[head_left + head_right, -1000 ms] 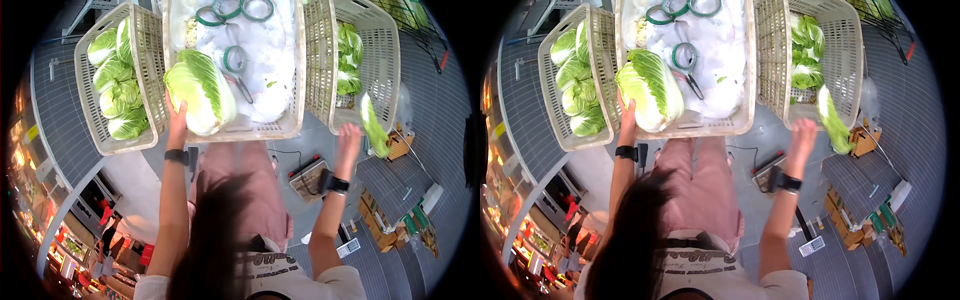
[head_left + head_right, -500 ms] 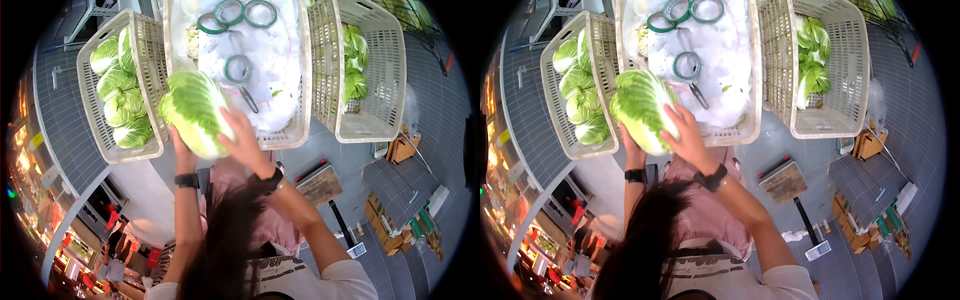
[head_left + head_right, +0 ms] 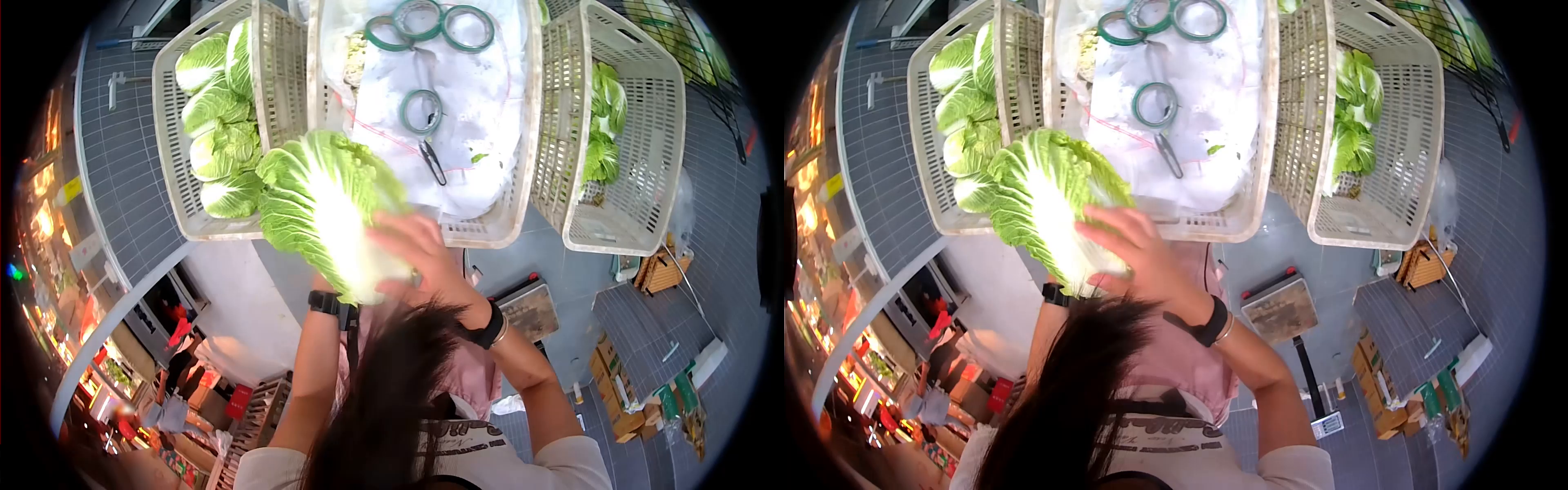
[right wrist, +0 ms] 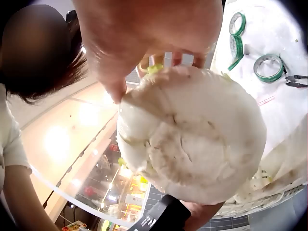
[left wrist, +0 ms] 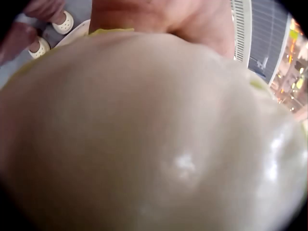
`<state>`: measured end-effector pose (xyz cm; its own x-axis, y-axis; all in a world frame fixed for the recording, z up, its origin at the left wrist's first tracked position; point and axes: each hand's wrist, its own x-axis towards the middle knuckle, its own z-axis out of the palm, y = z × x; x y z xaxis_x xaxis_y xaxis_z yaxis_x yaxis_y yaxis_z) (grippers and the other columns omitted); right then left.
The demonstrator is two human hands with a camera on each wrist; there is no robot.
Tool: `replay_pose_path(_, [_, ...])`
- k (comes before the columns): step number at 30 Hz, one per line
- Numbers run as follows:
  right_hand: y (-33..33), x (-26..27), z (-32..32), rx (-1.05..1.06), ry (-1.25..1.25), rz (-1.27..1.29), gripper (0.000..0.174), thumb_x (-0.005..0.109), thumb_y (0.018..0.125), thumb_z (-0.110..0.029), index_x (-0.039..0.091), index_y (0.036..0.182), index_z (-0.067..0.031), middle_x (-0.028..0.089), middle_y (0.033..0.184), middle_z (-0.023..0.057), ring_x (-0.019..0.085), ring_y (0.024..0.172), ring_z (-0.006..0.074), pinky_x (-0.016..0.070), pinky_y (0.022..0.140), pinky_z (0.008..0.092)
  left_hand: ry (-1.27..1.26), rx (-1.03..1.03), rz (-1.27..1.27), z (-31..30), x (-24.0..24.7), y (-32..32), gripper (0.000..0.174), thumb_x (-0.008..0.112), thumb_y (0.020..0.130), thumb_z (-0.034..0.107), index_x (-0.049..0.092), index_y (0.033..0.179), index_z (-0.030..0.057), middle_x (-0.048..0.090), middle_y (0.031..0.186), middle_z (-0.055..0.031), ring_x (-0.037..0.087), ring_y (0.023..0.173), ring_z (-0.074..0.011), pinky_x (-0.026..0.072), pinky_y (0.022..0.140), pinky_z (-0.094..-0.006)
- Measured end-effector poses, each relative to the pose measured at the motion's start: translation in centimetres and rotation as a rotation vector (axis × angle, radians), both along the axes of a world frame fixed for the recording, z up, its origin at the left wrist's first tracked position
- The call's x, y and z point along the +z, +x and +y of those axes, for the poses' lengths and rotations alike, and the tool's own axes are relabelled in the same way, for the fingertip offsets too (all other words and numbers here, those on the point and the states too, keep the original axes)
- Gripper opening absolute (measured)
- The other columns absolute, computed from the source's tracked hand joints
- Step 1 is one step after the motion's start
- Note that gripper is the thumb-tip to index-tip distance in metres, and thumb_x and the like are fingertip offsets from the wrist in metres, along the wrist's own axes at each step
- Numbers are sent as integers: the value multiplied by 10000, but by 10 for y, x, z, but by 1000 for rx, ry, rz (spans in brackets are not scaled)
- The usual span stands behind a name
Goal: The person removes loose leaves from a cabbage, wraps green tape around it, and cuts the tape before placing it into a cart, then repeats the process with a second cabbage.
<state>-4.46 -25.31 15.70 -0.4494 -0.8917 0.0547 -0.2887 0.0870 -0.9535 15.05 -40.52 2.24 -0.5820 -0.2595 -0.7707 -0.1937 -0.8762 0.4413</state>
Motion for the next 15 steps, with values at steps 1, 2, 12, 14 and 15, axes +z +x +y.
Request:
replay_pose_path(1, [1,4,-3,-79,4,-96,806,757,736,-436,418,1391,-110,366,1437,166,350,1299,323,259,1087,436,27,11,-4,0,-3,2,440,402,1007,326,413,1339,38,531,1280,-124,552,1130,-246,499,933,-373])
replay_pose_path(2, [1,10,-7,-157,9,-187,910,786,708,-429,337,1435,-116,311,1466,180,315,1330,325,240,1101,436,58,46,7,-2,-2,-4,439,403,1007,325,414,1339,38,532,1278,-124,553,1127,-246,500,931,-373])
replay_pose_path(12, [10,-22,-18,-140,-10,-1027,1216,831,700,-355,-46,1503,-105,221,1482,228,243,1374,316,228,1113,393,102,297,113,-28,97,-35,429,406,1008,317,419,1334,39,544,1259,-122,564,1107,-242,511,912,-371])
replay_pose_path(14, [3,-46,-12,-79,-21,-944,966,710,839,-328,58,1506,-76,320,1453,188,324,1337,265,290,1086,355,69,292,115,-28,107,-50,427,407,1008,315,420,1333,39,547,1255,-121,566,1103,-241,513,909,-370])
replay_pose_path(15, [-3,-50,-9,-121,-8,-1103,917,682,859,-340,88,1503,-69,339,1447,176,345,1325,251,306,1079,349,36,264,96,-29,108,-61,426,407,1008,315,420,1333,39,548,1254,-121,568,1101,-241,514,907,-370])
